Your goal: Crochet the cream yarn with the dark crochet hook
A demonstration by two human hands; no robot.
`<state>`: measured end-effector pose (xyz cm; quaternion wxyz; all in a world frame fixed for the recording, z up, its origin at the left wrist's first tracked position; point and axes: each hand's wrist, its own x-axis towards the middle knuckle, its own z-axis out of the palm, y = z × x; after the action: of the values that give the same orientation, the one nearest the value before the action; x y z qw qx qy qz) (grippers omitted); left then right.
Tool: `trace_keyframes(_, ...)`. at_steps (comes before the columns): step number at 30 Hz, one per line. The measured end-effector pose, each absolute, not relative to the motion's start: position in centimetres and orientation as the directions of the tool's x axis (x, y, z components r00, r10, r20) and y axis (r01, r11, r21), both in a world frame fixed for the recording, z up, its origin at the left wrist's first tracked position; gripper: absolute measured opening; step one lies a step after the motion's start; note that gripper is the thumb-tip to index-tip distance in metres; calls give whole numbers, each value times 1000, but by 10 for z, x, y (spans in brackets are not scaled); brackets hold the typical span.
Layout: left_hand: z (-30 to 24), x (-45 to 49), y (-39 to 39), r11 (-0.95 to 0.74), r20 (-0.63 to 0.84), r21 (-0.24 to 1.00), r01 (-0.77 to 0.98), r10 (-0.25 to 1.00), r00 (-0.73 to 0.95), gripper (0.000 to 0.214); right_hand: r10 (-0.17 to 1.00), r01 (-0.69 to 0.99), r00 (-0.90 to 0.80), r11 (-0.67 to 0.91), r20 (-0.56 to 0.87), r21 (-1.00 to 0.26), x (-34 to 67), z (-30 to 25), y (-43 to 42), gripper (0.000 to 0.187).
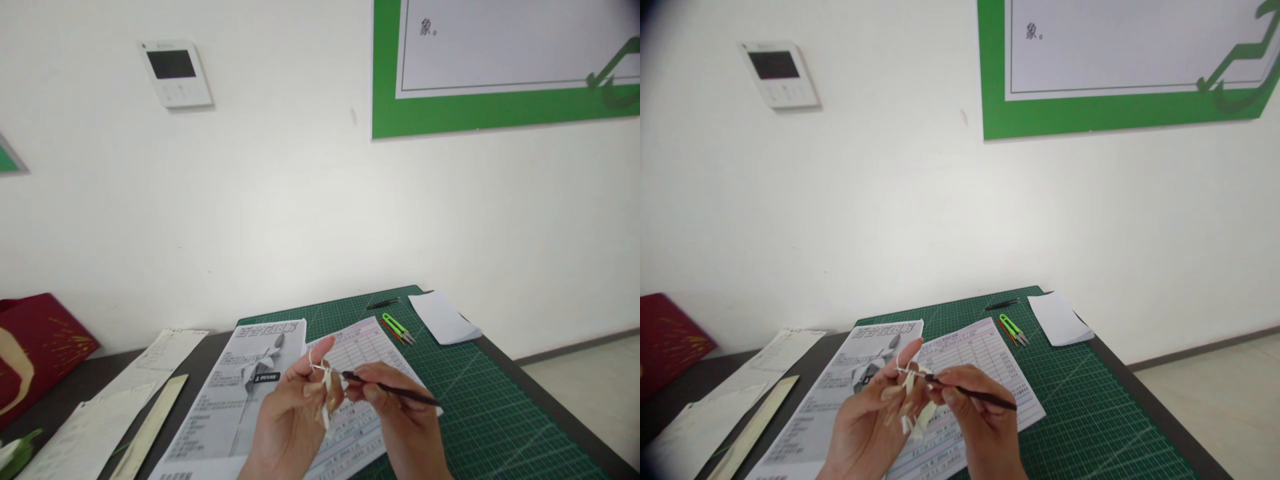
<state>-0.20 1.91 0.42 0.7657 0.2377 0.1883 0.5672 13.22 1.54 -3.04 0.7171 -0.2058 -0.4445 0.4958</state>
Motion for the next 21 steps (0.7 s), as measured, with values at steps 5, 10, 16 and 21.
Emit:
trace_keyframes(5, -2, -8, 23, 288, 35, 543, -789, 931, 364, 44, 976, -688, 69, 196, 205, -699, 134, -28, 14, 13)
trace_keyframes(10, 2, -9, 24, 273, 100, 526, -806, 921, 378, 44, 987, -755, -18, 91, 159, -650, 139, -28, 16, 12)
trace_keyframes(16, 4, -9, 23, 276, 94, 535, -799, 920, 381, 42, 983, -781, -62, 59, 171, -622, 140, -30, 19, 10)
trace_keyframes(21, 3, -10, 24, 261, 47, 531, -806, 941, 336, 43, 975, -758, -65, 90, 211, -647, 143, -28, 18, 9)
